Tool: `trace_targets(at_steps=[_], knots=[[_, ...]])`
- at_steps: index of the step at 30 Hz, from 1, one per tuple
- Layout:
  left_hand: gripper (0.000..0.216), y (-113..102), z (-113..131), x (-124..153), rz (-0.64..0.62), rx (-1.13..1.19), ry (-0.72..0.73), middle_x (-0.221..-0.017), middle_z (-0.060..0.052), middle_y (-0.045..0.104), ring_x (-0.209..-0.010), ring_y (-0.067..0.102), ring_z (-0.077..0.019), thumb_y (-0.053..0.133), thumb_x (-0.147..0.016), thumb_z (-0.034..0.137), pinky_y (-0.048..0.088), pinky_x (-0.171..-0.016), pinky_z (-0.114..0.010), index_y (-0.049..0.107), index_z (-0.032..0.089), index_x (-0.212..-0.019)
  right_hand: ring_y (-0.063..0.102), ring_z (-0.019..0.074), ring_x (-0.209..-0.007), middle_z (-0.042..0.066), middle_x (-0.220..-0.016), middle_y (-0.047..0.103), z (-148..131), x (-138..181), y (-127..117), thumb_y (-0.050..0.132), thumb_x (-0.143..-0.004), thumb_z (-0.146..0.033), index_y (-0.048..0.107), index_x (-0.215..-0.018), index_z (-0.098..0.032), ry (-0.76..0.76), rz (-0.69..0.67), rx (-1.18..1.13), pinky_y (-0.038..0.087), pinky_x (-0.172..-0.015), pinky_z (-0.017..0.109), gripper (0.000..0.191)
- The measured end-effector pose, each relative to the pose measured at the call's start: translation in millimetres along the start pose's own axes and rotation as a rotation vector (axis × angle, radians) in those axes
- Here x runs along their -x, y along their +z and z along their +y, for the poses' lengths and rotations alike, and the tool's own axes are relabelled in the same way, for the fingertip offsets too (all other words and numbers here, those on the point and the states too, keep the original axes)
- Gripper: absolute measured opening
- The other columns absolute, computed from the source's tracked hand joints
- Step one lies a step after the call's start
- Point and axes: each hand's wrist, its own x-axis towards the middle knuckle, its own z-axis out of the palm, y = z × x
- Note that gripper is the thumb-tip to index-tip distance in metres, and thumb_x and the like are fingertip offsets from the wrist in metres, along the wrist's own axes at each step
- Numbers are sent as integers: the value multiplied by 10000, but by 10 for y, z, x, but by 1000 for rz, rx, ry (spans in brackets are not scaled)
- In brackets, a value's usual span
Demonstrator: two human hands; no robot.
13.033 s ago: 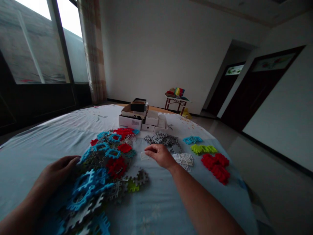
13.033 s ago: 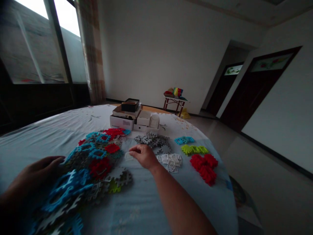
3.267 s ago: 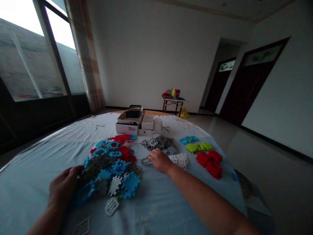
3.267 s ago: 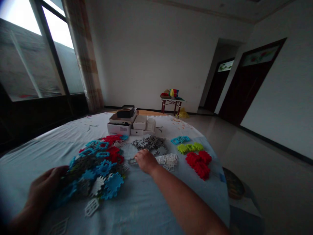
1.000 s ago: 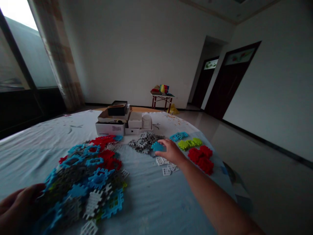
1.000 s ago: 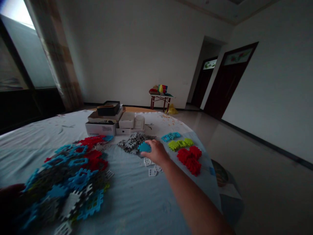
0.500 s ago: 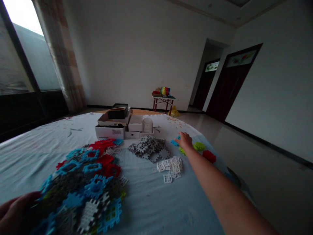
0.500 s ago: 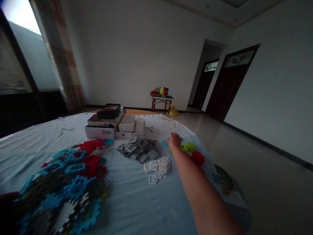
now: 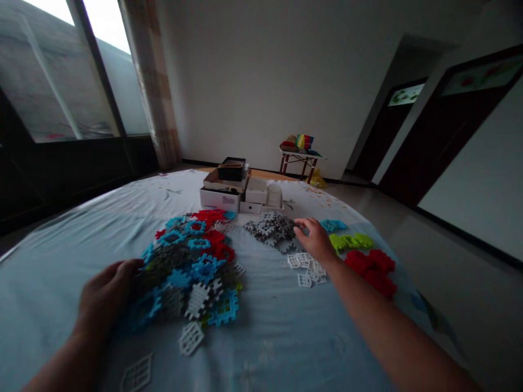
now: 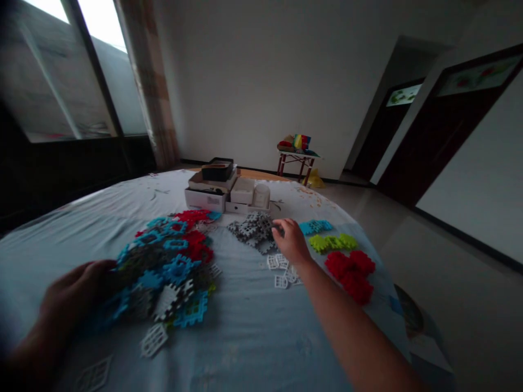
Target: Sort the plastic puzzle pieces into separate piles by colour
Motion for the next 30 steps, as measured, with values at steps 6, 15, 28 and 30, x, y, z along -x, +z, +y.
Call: trace_targets(at_steps=[6, 15, 28, 30], knots=[[434, 51, -23, 5, -10, 186, -96, -675, -11, 601, -579, 511, -139, 533, -624, 494, 385, -485, -211, 650, 150, -862, 556, 166, -908, 55, -929, 633, -1092, 372, 228, 588, -783, -314, 609, -961, -177, -376, -404, -356, 405, -850, 309, 226], [398, 47, -56, 4, -15, 199, -33, -719, -34, 625, -633, 536, -149, 525, -651, 456, 394, -520, -212, 651, 133, -846, 502, 196, -1040, 58, -1126, 583, -1368, 566, 249, 633, -740, -403, 613, -985, -208, -589, -706, -273, 345, -904, 350, 314], [398, 41, -109, -37, -13, 181, -50, -740, -23, 629, -643, 542, -156, 532, -657, 468, 406, -533, -218, 650, 150, -865, 607, 163, -846, 64, -907, 671, -935, 380, 368, 468, -857, -302, 647, -958, -154, -37, -488, -347, 444, -754, 257, 254], [378, 37, -86, -32, -4, 167, -61, -751, -18, 633, -664, 549, -155, 527, -659, 455, 408, -547, -212, 653, 159, -857, 591, 183, -903, 94, -982, 649, -869, 394, 398, 529, -816, -318, 618, -1037, -138, -28, -477, -287, 435, -805, 284, 298]])
